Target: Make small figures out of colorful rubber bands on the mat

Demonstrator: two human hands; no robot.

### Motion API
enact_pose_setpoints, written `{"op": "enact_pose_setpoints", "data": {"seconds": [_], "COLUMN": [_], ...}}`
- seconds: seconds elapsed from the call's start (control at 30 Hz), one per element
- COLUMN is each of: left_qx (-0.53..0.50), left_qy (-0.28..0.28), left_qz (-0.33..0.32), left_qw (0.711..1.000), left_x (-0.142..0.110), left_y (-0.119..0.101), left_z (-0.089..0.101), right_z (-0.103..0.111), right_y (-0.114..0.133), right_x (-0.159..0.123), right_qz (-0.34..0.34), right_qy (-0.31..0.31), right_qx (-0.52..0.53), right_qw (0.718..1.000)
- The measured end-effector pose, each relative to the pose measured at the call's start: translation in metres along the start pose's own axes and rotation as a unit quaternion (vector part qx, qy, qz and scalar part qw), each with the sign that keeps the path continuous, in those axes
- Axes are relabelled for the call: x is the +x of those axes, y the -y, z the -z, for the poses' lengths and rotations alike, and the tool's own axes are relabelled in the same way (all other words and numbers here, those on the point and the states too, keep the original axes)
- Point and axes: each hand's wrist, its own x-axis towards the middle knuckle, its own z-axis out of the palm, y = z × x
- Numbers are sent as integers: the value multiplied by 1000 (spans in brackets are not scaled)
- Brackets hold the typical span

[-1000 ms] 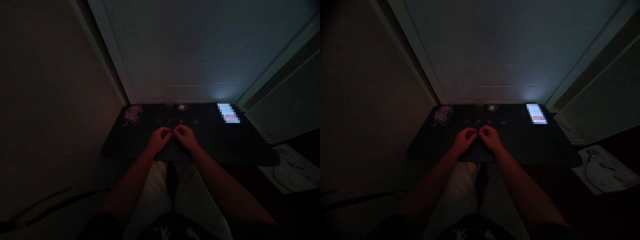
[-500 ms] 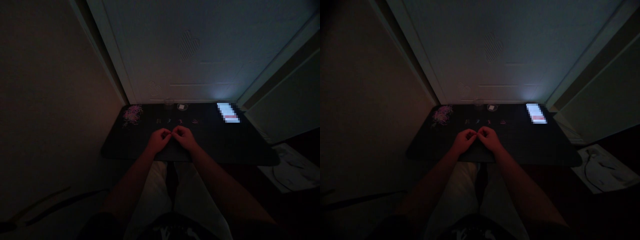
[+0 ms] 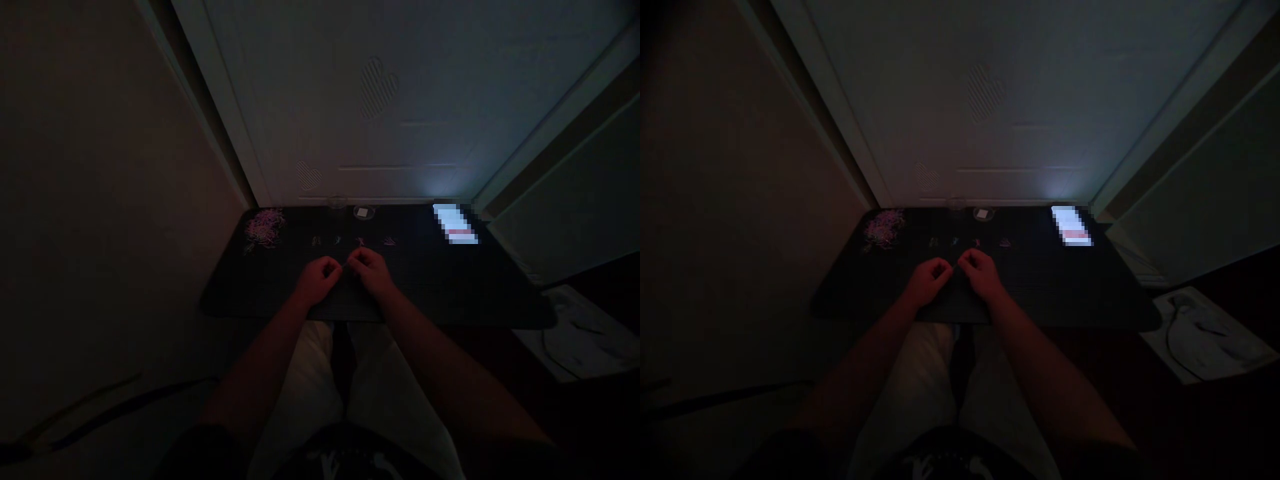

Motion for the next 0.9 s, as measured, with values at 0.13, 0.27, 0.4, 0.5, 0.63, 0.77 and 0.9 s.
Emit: {"op": "enact_pose_setpoints", "data": {"seconds": [0.13, 0.27, 0.4, 0.5, 0.63, 0.77, 0.9], "left_qx": [-6, -18, -19, -11, -1, 2, 6], "left_qy": [-6, -7, -4, 1, 3, 2, 6], "left_qz": [2, 5, 1, 0, 4, 0, 1], "left_qw": [1000, 1000, 1000, 1000, 1000, 1000, 1000], "left_x": [-1, -1, -1, -1, -1, -1, 0], "left_y": [1, 0, -1, -1, 1, 1, 1], "left_z": [-1, 0, 1, 1, 1, 0, 0], "right_z": [1, 1, -1, -2, -2, -1, -1], "right_y": [2, 2, 2, 1, 0, -1, -2], "right_x": [1, 0, -1, -1, 0, 0, 0], "right_qz": [-11, -6, 9, 24, 20, 10, 13], "right_qy": [-21, -6, 34, 34, 29, 21, 4], "right_qx": [36, 39, -16, -51, -64, -58, -61], "right_qw": [999, 999, 999, 998, 997, 998, 998]}}
